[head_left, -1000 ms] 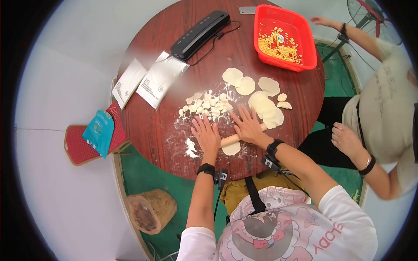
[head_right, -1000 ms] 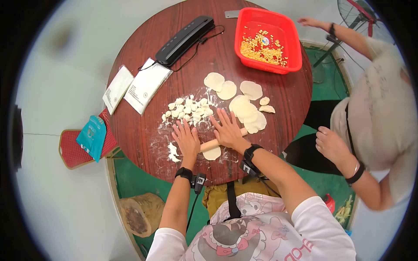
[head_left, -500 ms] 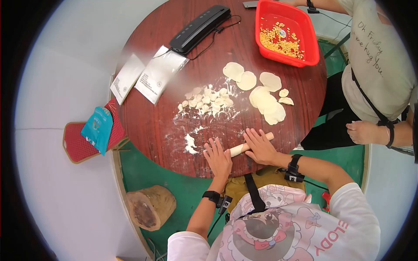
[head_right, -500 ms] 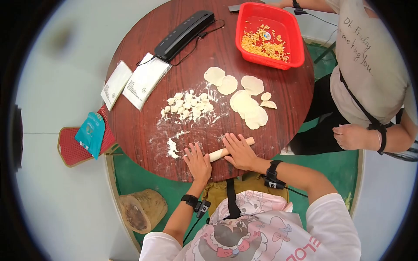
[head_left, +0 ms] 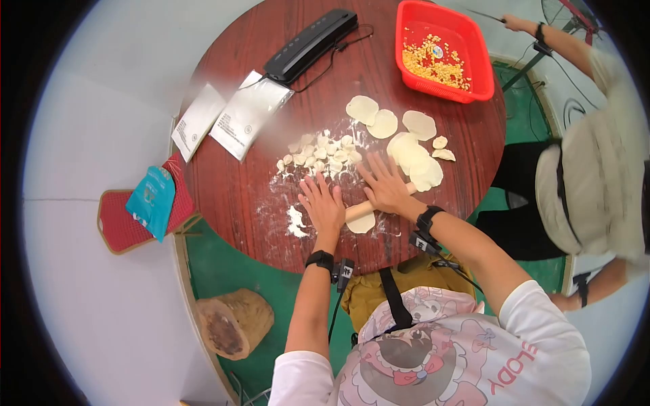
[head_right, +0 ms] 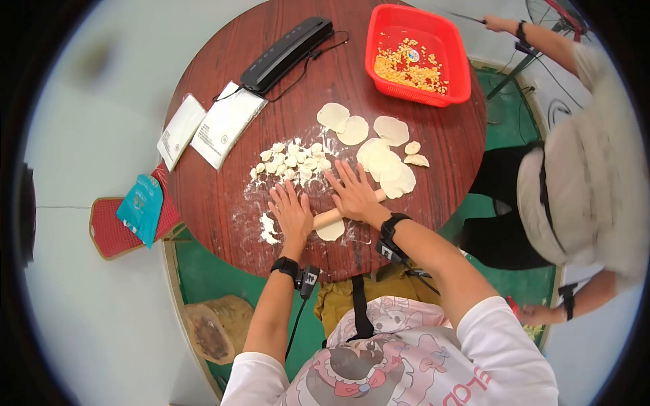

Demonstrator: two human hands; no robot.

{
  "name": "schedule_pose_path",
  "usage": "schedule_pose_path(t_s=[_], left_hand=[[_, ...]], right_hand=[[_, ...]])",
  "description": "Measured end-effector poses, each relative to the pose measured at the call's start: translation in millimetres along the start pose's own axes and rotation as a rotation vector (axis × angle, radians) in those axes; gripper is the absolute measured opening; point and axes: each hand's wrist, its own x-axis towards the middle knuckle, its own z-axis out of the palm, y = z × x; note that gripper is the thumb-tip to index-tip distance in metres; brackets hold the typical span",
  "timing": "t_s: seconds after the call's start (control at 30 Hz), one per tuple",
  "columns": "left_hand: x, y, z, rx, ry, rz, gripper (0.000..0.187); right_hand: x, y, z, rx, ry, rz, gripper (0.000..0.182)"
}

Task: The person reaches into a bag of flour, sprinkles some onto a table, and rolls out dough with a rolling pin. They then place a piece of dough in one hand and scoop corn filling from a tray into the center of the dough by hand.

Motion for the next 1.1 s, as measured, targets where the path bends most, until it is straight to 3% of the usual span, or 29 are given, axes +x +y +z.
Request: schedule_pose_path(t_s=[0.3,0.73,1.1], left_hand=[[-99.7,15.5,-12.2,0.012,-0.135,0.025,0.060],[-13.1,1.7,-3.2,0.002,-0.038,-0.007,0.060],[-91.8,12.6,-19.4,0.058,-0.122,0.137,0.067]], right_hand=[[-86.0,-18.4,-13.8,0.108,-0.135,-0.034,0.062],[-5.6,-6.3,1.5,0.015,0.032,0.022,0.058],[-81.6,-16.5,-22.0,0.128,-0.129,-0.047,0.067]])
